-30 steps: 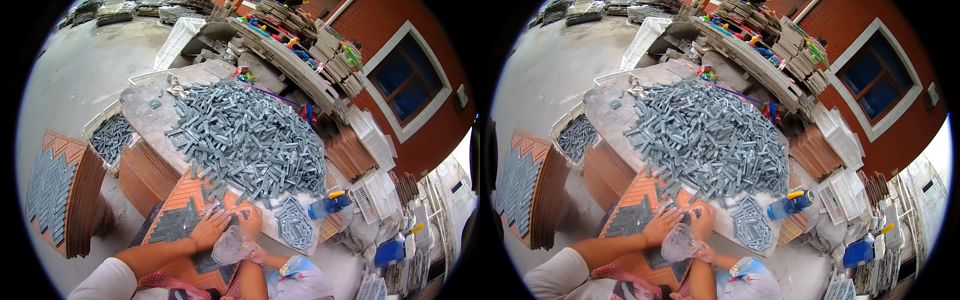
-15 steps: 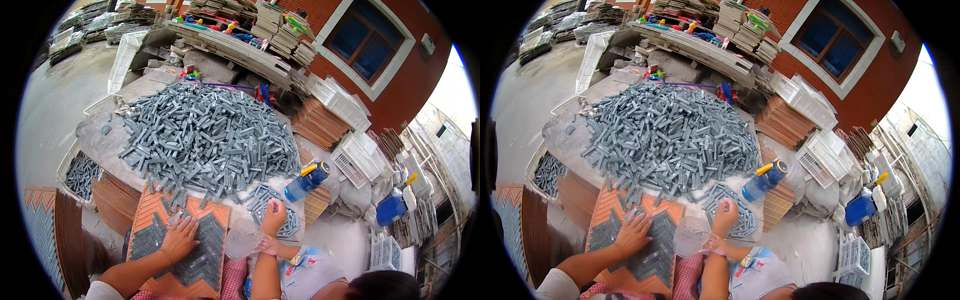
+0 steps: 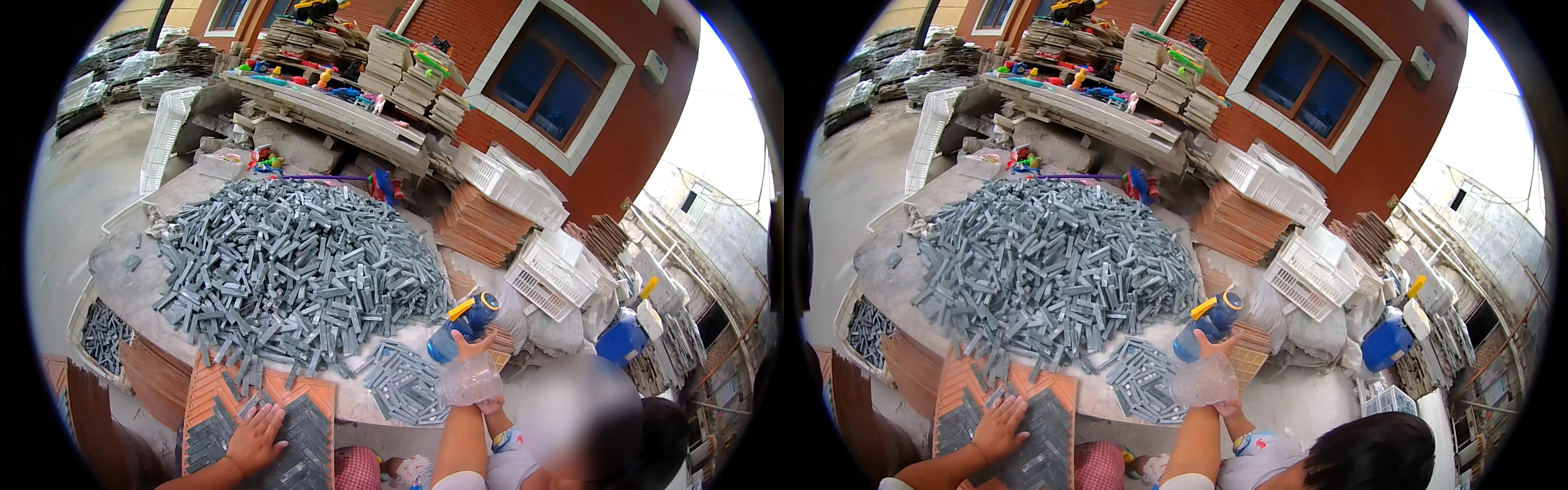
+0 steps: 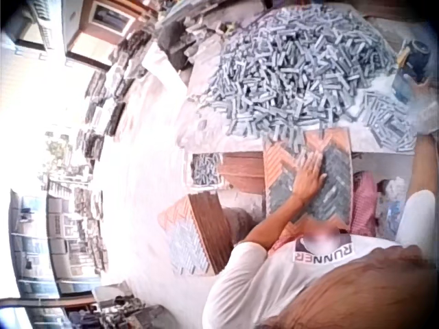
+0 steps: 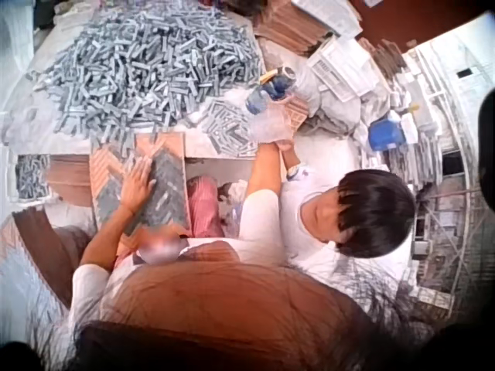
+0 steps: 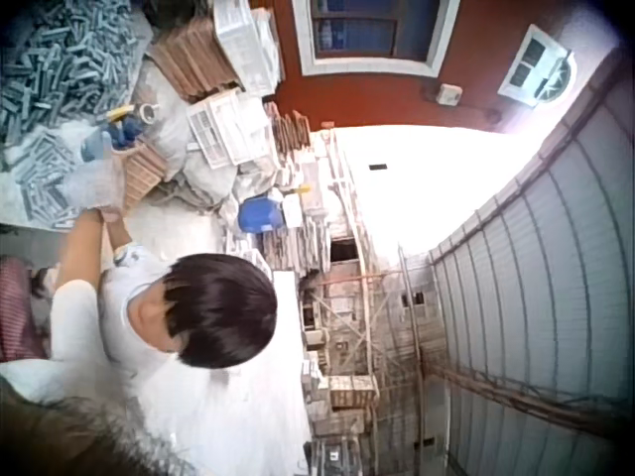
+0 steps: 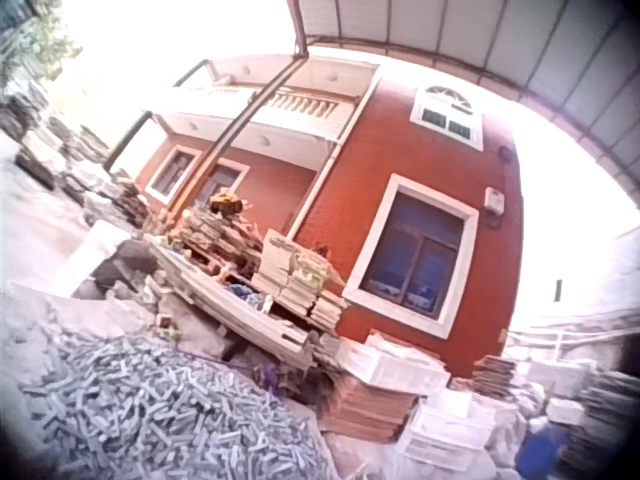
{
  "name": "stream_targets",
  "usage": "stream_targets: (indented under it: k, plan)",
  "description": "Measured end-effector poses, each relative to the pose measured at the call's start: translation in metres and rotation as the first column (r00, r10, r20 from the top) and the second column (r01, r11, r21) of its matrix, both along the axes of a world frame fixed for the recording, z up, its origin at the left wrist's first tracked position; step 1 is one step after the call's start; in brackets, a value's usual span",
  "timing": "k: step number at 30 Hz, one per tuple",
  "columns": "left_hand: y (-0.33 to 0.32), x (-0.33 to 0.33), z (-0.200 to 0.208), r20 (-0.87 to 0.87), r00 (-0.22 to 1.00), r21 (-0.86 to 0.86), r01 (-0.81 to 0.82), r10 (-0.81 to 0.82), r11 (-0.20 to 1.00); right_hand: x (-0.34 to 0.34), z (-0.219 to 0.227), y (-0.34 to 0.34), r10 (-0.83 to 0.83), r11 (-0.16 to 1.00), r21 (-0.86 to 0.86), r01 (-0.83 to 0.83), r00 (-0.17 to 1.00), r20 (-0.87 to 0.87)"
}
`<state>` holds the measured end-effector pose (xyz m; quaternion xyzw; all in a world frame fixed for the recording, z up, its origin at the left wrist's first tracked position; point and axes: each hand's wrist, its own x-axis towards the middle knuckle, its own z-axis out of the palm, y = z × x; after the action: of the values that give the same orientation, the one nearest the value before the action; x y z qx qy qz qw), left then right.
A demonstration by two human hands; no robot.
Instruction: The person assembles small grey rectangular tiles onto an orange board in a herringbone pattern. They pick tiles from a large pile and place them one by one, occasionally pausing to interact with a child and hand over a water bottle.
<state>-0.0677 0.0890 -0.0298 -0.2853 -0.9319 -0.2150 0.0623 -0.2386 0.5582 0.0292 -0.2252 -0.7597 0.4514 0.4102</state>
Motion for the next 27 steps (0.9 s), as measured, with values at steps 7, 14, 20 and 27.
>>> stream_targets:
  k: [7, 14, 20, 27]
  plan:
    - [-0.009, 0.003, 0.001, 0.014, 1.0, 0.014, -0.011, 0.011, 1.0, -0.011, 0.025, -0.042, 0.131, 0.987, 0.08, -0.139, 0.987, 0.091]
    - [-0.001, -0.004, -0.001, -0.037, 0.999, 0.016, 0.0, 0.001, 1.0, 0.047, 0.102, -0.126, 0.498, 0.859, 0.197, -0.472, 0.86, -0.112]
    - [0.031, 0.017, 0.059, -0.04, 0.995, 0.327, -0.073, 0.091, 0.942, 0.14, 0.072, -0.227, 0.652, 0.734, -0.089, -0.673, 0.736, -0.184]
    - [0.031, 0.059, 0.085, 0.294, 0.951, 0.92, -0.255, -0.094, 0.299, 0.247, 0.072, -0.309, 0.668, 0.742, 0.131, -0.658, 0.741, -0.062]
